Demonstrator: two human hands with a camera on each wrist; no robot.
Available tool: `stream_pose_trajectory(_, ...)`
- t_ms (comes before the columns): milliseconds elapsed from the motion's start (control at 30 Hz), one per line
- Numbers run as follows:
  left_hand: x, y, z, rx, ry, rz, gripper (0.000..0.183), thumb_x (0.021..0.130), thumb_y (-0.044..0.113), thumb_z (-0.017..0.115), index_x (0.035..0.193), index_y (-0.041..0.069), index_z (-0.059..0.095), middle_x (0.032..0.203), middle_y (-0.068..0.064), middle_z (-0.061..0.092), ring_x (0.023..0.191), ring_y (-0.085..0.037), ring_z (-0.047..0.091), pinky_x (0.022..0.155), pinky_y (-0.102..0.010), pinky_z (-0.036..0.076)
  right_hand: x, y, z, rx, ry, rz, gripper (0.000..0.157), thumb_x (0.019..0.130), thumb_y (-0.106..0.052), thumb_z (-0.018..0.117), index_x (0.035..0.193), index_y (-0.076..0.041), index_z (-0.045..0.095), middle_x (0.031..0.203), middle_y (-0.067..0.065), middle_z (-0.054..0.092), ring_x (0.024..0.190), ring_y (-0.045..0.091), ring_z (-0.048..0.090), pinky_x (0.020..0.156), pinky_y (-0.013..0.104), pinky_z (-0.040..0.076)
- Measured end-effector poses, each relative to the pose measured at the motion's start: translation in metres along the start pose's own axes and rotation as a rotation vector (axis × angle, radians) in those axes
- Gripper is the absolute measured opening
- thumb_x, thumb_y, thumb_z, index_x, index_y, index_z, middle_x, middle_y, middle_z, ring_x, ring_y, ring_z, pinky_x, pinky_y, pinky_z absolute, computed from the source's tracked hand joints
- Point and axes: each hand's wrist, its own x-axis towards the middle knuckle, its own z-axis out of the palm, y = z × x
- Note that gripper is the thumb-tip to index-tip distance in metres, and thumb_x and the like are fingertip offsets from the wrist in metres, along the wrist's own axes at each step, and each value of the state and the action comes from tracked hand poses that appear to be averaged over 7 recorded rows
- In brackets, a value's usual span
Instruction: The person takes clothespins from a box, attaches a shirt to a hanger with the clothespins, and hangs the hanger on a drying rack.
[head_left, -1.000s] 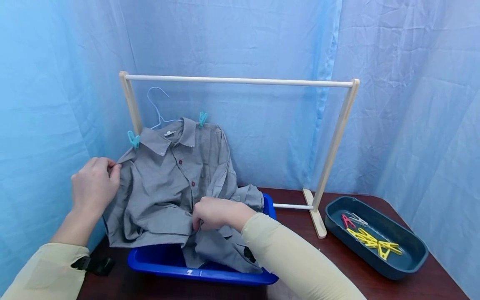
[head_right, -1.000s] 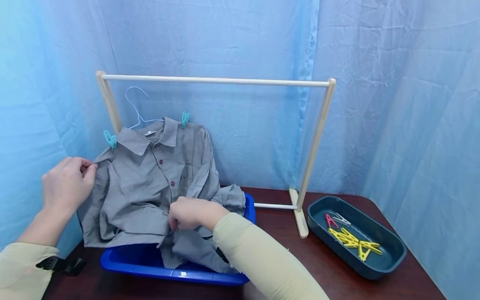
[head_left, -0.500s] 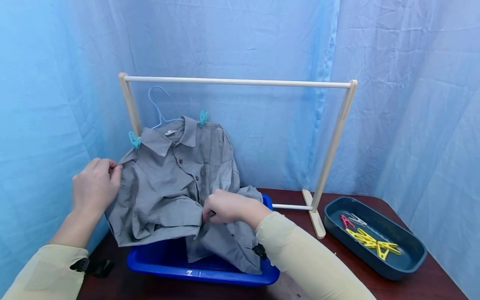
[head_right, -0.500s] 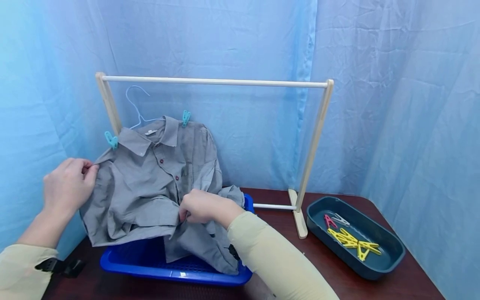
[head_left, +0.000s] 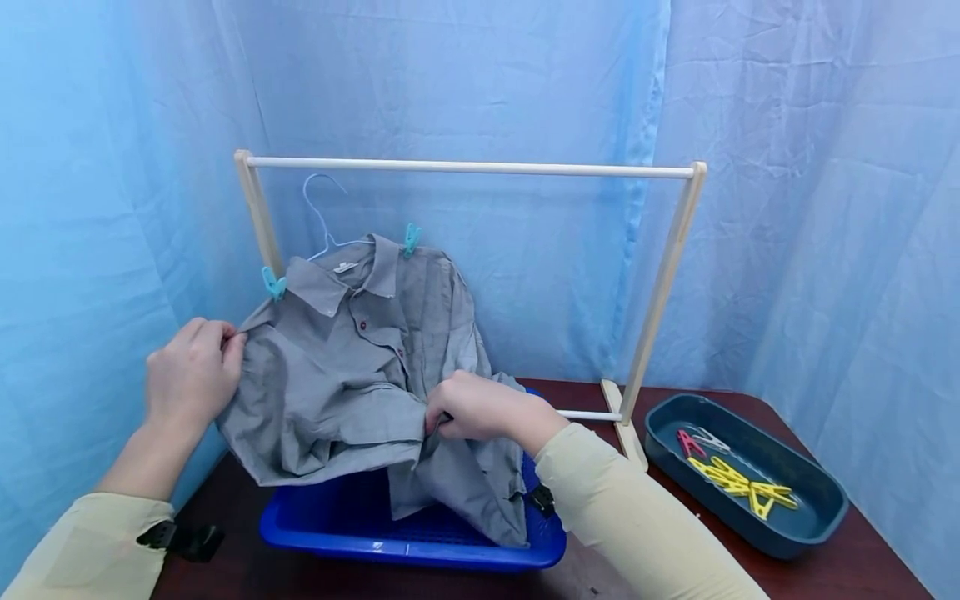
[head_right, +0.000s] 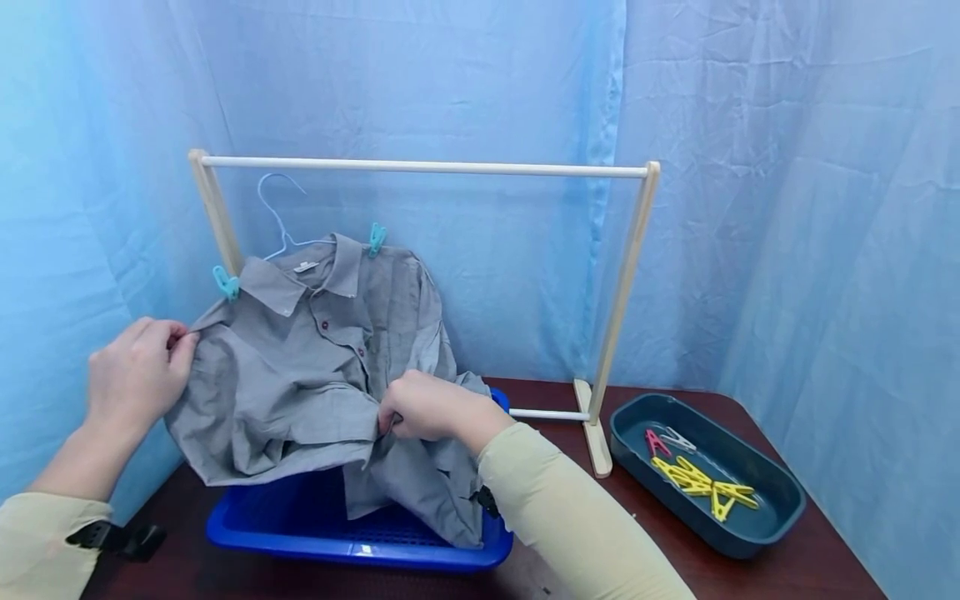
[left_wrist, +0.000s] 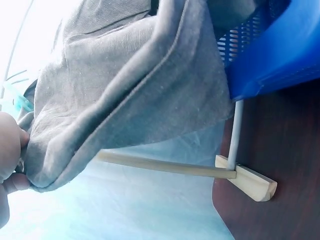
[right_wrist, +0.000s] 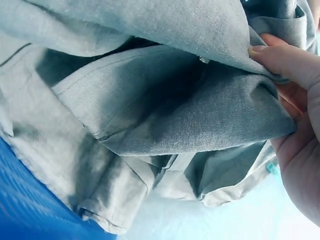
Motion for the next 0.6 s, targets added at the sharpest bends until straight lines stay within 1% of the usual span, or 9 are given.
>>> stream_pose_trajectory(100, -0.001, 0.003, -0.005, 0.0, 0.011, 0.01, 0.012, 0.093, 0.003, 0.069, 0.094, -0.009, 0.069, 0.087, -0.026, 0.064, 0.071, -0.042, 0.062, 0.054, -0.061, 0.049, -0.005, -0.004, -0.007, -0.007, 0.015, -0.011, 0.019, 0.092, -0.002, 0.069, 0.095, -0.016, 0.081, 0.099, -0.006, 0.073, 0.086, 0.007, 0.067, 0.073, 0.02, 0.052)
stream_pose_trajectory(233, 0.0, 0.002, -0.007, -0.01, 0.024, 0.018, 0.011, 0.093, 0.003, 0.069, 0.094, -0.008, 0.069, 0.088, -0.025, 0.065, 0.072, -0.042, 0.063, 0.053, -0.061, 0.049, -0.006, -0.005, -0.017, -0.022, 0.021, -0.026, 0.018, 0.093, -0.002, 0.069, 0.094, -0.016, 0.08, 0.098, -0.006, 0.073, 0.082, 0.007, 0.065, 0.071, 0.021, 0.052)
stream_pose_trajectory(400, 0.001, 0.002, -0.008, -0.021, 0.034, 0.027, 0.011, 0.092, 0.003, 0.07, 0.093, -0.008, 0.069, 0.087, -0.025, 0.065, 0.071, -0.042, 0.063, 0.053, -0.06, 0.049, -0.007, -0.003, -0.029, -0.055, 0.048, -0.053, 0.019, 0.093, -0.002, 0.069, 0.092, -0.017, 0.08, 0.097, -0.006, 0.072, 0.076, 0.005, 0.062, 0.07, 0.023, 0.051)
stream_pose_trajectory(500, 0.001, 0.001, -0.008, -0.024, 0.03, 0.029, 0.011, 0.092, 0.003, 0.07, 0.093, -0.008, 0.069, 0.087, -0.025, 0.065, 0.071, -0.042, 0.063, 0.052, -0.06, 0.049, -0.009, -0.003, -0.035, -0.069, 0.064, -0.053, 0.021, 0.093, -0.001, 0.068, 0.091, -0.018, 0.08, 0.096, -0.007, 0.072, 0.073, 0.005, 0.059, 0.069, 0.023, 0.05)
stream_pose_trajectory(600, 0.0, 0.001, -0.008, -0.03, 0.021, 0.031, 0.011, 0.091, 0.003, 0.07, 0.092, -0.008, 0.069, 0.087, -0.025, 0.065, 0.071, -0.042, 0.064, 0.052, -0.06, 0.049, -0.011, -0.003, -0.041, -0.079, 0.079, -0.056, 0.022, 0.093, 0.0, 0.068, 0.09, -0.018, 0.08, 0.096, -0.007, 0.072, 0.075, 0.005, 0.06, 0.068, 0.022, 0.05)
